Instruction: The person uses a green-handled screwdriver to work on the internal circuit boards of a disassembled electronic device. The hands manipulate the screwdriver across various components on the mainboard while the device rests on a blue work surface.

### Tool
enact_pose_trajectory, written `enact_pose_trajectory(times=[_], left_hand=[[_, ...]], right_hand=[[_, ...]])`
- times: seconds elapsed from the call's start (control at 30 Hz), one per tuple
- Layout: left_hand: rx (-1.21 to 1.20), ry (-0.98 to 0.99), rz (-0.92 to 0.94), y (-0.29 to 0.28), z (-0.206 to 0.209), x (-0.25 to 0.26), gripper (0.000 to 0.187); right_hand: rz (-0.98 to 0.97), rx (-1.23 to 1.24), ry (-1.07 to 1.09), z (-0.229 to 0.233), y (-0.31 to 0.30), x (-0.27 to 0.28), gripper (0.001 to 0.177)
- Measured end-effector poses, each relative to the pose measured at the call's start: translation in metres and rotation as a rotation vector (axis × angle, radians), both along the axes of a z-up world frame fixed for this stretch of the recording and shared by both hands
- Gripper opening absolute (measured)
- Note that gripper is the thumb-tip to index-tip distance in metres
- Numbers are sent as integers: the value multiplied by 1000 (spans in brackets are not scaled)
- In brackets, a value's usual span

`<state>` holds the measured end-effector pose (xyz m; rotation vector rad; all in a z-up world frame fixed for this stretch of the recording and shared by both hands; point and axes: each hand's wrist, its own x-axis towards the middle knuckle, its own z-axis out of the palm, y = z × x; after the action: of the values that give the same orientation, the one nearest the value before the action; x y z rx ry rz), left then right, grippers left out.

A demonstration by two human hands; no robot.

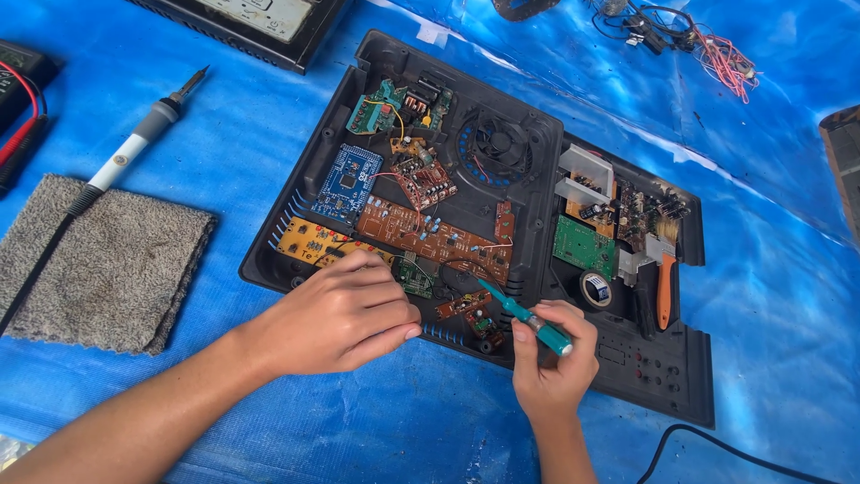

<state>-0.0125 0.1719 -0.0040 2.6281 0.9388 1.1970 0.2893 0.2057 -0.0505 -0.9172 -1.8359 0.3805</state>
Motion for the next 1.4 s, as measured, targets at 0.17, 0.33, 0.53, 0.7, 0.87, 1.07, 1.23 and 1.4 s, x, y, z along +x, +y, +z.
enact_pose_trajectory(times=[0.17, 0.33, 0.53, 0.7, 0.87, 1.07, 1.23, 1.4], left_hand=[[-8, -1, 4, 0, 1, -1, 26], [-12, -13, -10, -1, 1, -1, 27], [-24, -14, -18, 0, 2, -1, 27], [-12, -2, -29, 0, 2, -1, 26], [-13, 9, -8, 0, 3, -1, 26], [-4, 2, -22, 0, 3, 2, 23], [-14, 15, -15, 0, 2, 2, 24], [-14, 10, -18, 0, 2, 1, 24]], right_hand=[[-45, 1, -29, 9, 0, -7, 24], [1, 48, -54, 21, -3, -18, 28], [54, -5, -31, 17, -1, -16, 29], [70, 40, 11, 14, -1, -15, 26], [54, 65, 9, 17, 0, -15, 25], [55, 44, 7, 18, -5, -15, 29], [100, -8, 70, 16, -4, -15, 25], [121, 19, 19, 16, -4, -14, 26]])
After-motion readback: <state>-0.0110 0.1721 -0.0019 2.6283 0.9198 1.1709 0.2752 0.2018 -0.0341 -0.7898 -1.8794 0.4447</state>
